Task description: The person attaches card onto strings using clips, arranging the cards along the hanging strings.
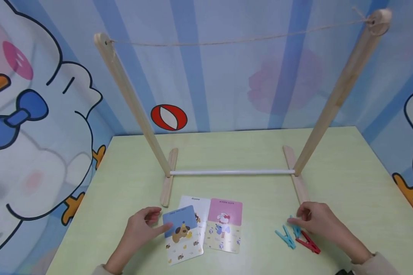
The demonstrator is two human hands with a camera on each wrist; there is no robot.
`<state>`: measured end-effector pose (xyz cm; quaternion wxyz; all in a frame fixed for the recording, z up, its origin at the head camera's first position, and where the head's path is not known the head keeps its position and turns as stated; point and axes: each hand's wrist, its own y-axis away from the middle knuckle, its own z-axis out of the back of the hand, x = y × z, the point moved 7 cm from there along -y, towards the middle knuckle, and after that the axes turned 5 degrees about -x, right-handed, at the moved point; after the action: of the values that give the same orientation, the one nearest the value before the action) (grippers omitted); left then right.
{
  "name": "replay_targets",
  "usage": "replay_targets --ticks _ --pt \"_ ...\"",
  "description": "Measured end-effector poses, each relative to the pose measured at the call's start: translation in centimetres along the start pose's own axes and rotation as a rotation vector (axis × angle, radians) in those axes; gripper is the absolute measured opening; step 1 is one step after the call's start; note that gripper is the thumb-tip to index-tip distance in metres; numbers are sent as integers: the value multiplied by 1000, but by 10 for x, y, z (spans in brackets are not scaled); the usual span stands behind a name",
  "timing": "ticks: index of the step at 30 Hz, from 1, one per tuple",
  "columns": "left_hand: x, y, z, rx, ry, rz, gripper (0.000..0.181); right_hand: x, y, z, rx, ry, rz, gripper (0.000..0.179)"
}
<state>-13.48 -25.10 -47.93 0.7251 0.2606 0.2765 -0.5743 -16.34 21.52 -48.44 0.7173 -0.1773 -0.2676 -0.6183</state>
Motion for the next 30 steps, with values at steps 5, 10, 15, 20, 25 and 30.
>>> replay_targets --ticks 5,10,15,20,25,30 --pt "-4 -1 -3 -9 -16 -51 64 2 2 -3 -15 63 -45 42" --pt "-5 -3 -8 -5 -21 -88 64 4 2 -3 -29 83 -54 43" --pt "-3 -6 -13 -22 -60 -101 65 5 2 -4 -46 86 -62 46" --pt "-2 -7 -17 -17 -94 -82 63 6 2 -4 -54 96 -61 46" --pt "-6 -7 -18 -16 -122 -92 64 7 2 -4 -48 92 -74 45" --pt "-8 -7 -19 -4 -139 -89 71 5 -1 -5 -35 107 -90 42"
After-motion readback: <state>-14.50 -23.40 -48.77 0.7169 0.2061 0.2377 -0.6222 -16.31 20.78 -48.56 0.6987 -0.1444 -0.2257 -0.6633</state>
